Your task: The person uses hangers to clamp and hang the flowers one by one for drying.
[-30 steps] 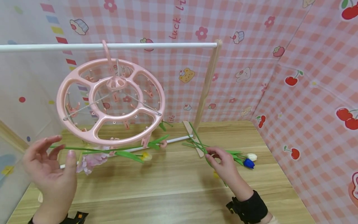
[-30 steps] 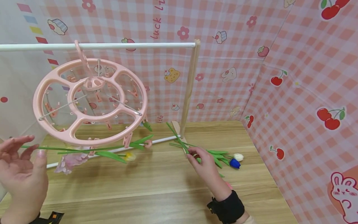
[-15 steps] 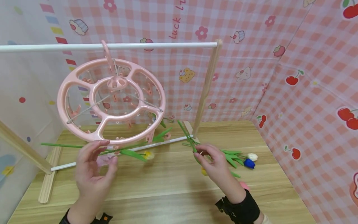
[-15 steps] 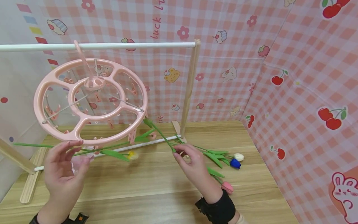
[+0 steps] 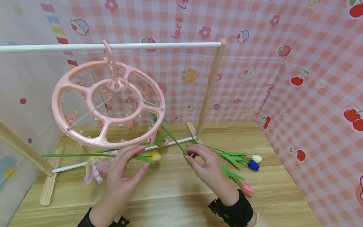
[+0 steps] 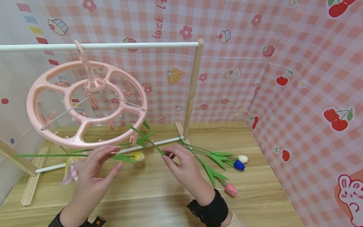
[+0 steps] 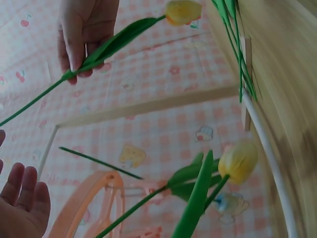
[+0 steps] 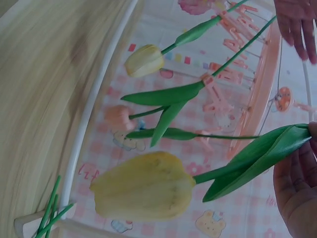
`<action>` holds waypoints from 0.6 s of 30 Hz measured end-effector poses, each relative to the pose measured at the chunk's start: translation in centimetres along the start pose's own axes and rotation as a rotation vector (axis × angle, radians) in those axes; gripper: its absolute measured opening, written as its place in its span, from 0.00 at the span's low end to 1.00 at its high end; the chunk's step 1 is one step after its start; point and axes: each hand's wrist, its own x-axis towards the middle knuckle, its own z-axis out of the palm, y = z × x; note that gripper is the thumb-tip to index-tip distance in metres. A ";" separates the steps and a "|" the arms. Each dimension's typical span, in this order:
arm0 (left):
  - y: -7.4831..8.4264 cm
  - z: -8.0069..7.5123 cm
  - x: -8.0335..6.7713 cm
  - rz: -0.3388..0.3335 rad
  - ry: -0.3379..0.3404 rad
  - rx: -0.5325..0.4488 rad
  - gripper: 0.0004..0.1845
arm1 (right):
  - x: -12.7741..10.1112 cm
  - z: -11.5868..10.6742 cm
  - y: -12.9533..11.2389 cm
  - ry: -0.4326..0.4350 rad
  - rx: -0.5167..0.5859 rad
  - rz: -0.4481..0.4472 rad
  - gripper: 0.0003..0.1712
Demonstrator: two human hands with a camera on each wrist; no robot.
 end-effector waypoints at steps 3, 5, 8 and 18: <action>-0.2 0.8 0.0 -0.041 -0.013 -0.075 0.29 | 0.1 0.4 -0.3 -0.030 -0.011 -0.021 0.08; -0.3 1.3 0.0 -0.072 -0.013 -0.152 0.30 | 0.2 0.8 -0.4 -0.049 -0.017 -0.048 0.09; -0.2 1.8 0.0 -0.122 0.000 -0.229 0.26 | 0.3 1.3 -0.5 -0.073 -0.033 -0.102 0.11; 0.1 2.6 -0.1 -0.175 0.064 -0.355 0.14 | 0.2 2.1 -0.8 -0.127 -0.081 -0.112 0.11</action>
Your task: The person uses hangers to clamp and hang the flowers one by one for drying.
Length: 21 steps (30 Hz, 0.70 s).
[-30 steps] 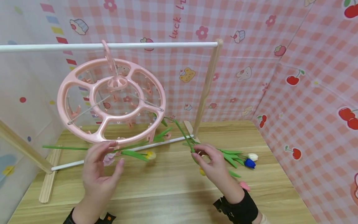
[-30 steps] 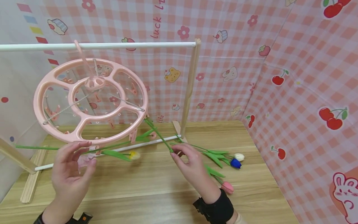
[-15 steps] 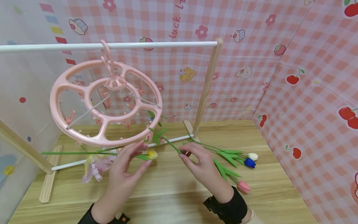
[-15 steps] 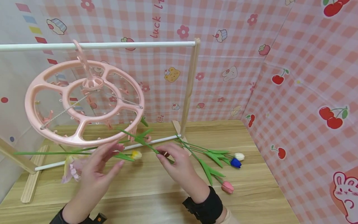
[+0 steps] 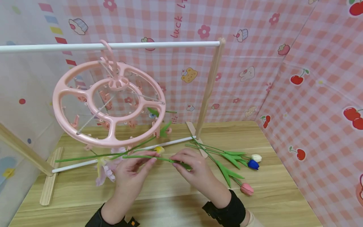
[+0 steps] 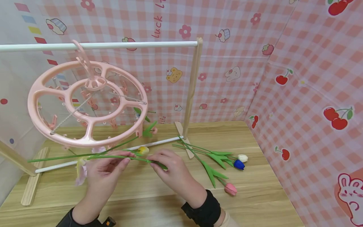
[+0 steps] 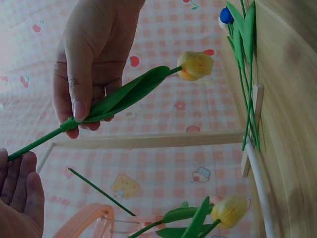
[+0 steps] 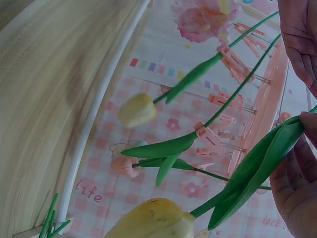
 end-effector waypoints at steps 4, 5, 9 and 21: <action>-0.1 0.1 0.0 0.023 0.008 -0.014 0.13 | -0.2 0.2 0.1 -0.024 0.028 0.020 0.10; -0.1 0.1 0.1 0.027 0.010 -0.011 0.13 | -0.3 0.3 0.1 -0.031 0.035 0.018 0.10; -0.1 0.0 0.2 0.052 0.016 0.014 0.12 | -0.5 0.5 0.2 -0.056 0.051 0.026 0.10; 0.6 0.0 0.9 0.045 0.052 0.114 0.10 | -1.1 1.8 0.1 -0.114 0.086 0.094 0.10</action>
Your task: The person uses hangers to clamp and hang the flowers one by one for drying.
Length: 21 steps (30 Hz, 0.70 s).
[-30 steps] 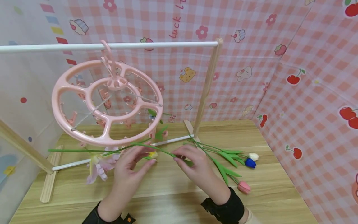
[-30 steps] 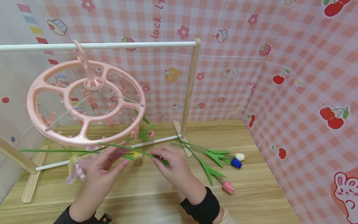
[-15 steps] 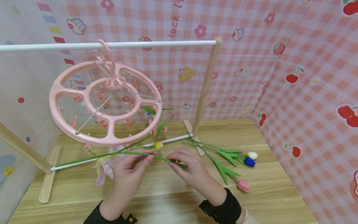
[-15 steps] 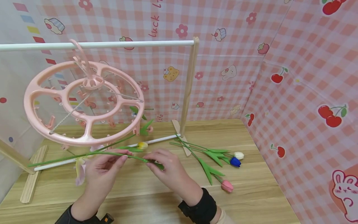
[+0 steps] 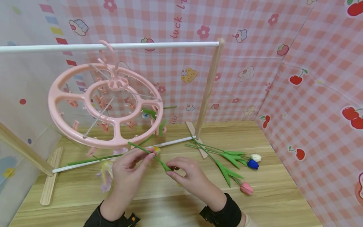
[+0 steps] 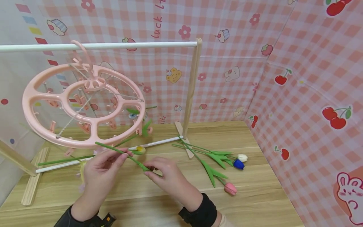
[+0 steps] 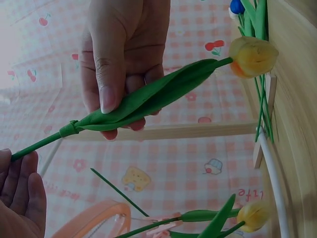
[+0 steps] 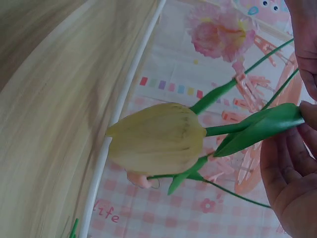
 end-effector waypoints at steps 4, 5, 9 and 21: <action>-0.1 0.0 -0.2 -0.023 -0.029 -0.004 0.11 | 0.0 0.2 -0.1 0.005 0.007 0.014 0.08; -0.2 0.0 -0.3 -0.029 -0.043 0.018 0.11 | 0.0 0.2 -0.1 0.004 0.012 0.020 0.08; -0.5 0.0 -0.8 -0.054 -0.096 0.156 0.12 | 0.0 0.2 -0.3 0.007 0.011 0.024 0.07; -0.6 0.0 -1.2 -0.020 -0.088 0.226 0.11 | 0.2 0.1 -0.2 0.008 0.039 -0.025 0.07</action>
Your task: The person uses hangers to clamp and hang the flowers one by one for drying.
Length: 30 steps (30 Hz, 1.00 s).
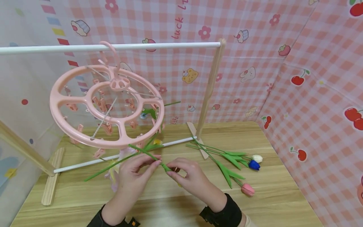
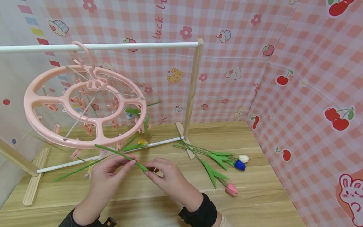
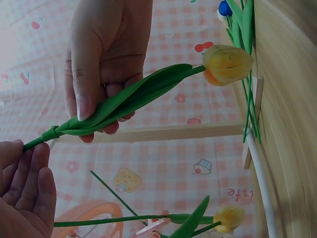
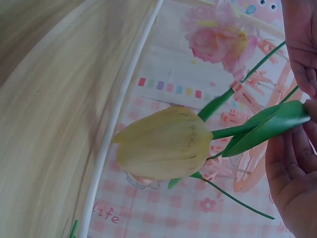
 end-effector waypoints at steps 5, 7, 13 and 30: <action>0.1 -0.1 0.0 0.024 0.029 -0.022 0.12 | 0.3 -0.8 -0.2 -0.023 0.096 0.073 0.10; 0.2 -0.2 -0.1 0.021 0.038 -0.027 0.13 | 0.6 -1.1 -0.2 -0.018 0.130 0.101 0.11; 0.6 -0.7 -0.2 -0.008 0.058 -0.050 0.14 | 2.6 -2.0 0.5 0.024 0.115 0.195 0.11; 0.3 -1.3 -0.4 0.038 0.070 0.033 0.16 | 10.9 -3.2 2.5 0.048 0.532 0.618 0.27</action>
